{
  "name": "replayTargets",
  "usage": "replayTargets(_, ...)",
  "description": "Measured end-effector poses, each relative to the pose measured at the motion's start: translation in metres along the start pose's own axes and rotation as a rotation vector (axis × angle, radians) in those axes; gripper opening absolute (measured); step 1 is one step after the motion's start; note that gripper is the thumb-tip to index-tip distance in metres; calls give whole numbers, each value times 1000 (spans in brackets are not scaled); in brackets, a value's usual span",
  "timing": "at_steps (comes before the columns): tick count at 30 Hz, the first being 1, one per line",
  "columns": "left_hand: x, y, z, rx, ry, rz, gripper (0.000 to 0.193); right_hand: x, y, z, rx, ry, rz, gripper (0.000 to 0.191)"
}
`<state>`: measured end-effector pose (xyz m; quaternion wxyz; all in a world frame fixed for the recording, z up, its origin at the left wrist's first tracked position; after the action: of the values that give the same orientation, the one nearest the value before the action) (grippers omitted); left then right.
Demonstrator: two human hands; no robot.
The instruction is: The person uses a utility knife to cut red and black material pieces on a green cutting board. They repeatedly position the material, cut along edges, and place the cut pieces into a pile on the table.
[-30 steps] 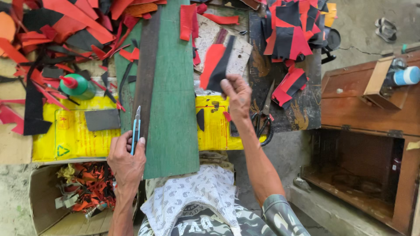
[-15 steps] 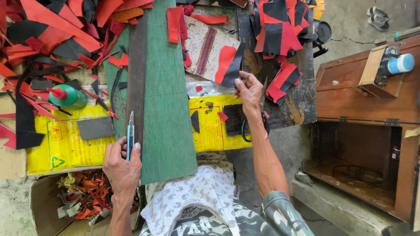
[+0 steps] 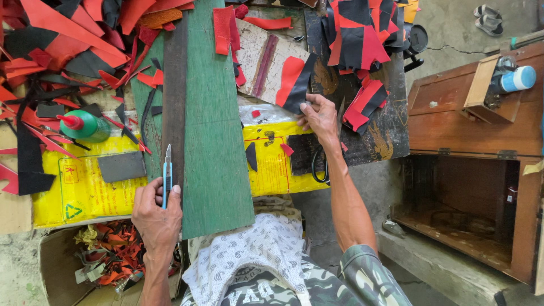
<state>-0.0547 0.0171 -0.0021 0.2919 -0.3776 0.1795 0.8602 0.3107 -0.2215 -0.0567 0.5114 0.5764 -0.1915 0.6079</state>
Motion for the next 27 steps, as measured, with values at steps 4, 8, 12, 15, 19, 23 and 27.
replayTargets(4,0,0,0,7,0,2,33,-2,-2,3,76,-133,1,42)
replayTargets(8,-1,1,1,5,-2,1,33,-2,-2,4,45,-118,5,46)
replayTargets(12,1,0,0,10,0,16,33,0,-2,0,0,-70,18,46)
replayTargets(15,3,-1,-1,14,3,26,35,2,-2,-2,-15,-62,36,45)
replayTargets(19,4,-1,-1,11,-5,18,35,4,-1,-3,-12,-68,44,46)
replayTargets(23,4,0,-1,9,-4,15,34,8,1,-3,-4,-67,48,47)
replayTargets(27,2,0,0,10,-5,8,34,12,3,-3,-7,-49,38,48)
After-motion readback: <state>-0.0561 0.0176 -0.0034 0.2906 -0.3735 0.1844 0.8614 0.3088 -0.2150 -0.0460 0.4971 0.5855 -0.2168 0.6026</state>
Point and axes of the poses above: each hand's wrist, its own y-axis away from the middle knuckle, its own z-axis out of the back of the hand, x = y × z, the point moved 4 cm from there along -y, towards the middle knuckle, and after that the axes turned 4 degrees about x, right-handed, at the moved point
